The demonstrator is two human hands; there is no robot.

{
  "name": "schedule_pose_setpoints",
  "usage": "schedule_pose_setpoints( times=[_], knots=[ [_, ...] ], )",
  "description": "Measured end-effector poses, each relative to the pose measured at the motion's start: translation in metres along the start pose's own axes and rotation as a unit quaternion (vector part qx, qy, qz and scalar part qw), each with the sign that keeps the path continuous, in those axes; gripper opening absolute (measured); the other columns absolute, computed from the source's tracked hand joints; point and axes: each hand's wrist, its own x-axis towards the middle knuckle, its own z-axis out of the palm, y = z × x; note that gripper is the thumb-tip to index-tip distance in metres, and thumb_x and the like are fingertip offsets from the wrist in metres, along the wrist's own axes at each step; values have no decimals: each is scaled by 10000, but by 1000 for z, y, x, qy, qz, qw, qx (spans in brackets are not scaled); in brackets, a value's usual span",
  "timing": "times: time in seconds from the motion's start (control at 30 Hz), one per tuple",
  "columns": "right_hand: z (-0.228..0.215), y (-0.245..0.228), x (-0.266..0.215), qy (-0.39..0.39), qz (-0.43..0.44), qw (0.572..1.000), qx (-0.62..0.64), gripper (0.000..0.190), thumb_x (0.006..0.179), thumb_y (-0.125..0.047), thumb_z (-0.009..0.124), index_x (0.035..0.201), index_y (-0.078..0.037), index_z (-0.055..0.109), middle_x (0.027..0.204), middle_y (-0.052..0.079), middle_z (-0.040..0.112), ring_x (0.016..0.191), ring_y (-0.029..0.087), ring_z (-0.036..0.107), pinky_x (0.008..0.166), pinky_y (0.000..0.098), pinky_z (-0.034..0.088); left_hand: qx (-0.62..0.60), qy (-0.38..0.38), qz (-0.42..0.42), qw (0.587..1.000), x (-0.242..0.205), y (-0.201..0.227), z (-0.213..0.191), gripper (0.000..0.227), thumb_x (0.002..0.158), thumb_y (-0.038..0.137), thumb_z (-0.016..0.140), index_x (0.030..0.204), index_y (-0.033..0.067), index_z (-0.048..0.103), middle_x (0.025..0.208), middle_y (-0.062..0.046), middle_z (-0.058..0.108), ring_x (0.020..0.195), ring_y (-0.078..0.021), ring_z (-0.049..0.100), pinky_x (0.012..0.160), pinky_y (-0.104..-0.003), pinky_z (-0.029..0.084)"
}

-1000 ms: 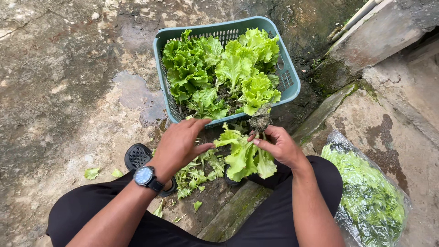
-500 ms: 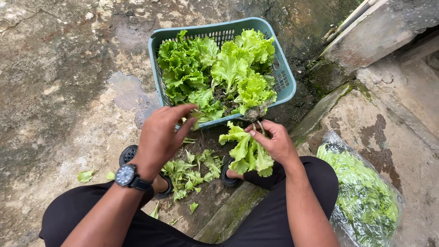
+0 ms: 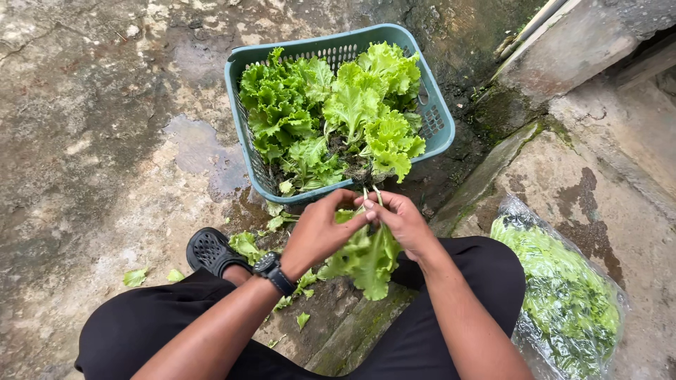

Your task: The person sorts through bunches of green lettuce by hand, removing damaged leaves and debris while seated on the floor. The sorted lettuce is placed into a green plastic crate, and some is packed into a clear plastic bag.

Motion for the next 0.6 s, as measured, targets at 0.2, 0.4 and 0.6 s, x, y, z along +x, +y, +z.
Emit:
schedule_pose_setpoints(
  times=[0.2,0.4,0.6],
  knots=[
    [-7,14,9,40,9,998,47,173,1213,-208,866,1266,-43,877,1045,8,833,905,83,832,845,229,713,36,29,2,999,16,-25,35,459,1120,411,882,1410,61,822,1338,-274,949,1383,-623,829,1107,-750,640],
    [-27,14,12,95,36,987,127,256,1299,-352,724,1259,-104,775,1176,68,879,1183,242,876,1123,460,721,30,-35,42,998,17,3,39,590,1113,399,839,1561,21,779,1417,-364,895,1354,-692,797,1084,-804,622],
    [-107,-18,18,141,-56,965,214,237,1376,-369,610,1417,-166,726,1035,-93,763,1220,167,878,1290,476,703,157,205,34,965,140,-41,-17,431,1302,396,663,1358,54,920,1202,-226,950,1207,-504,902,1051,-656,666]
  ],
)
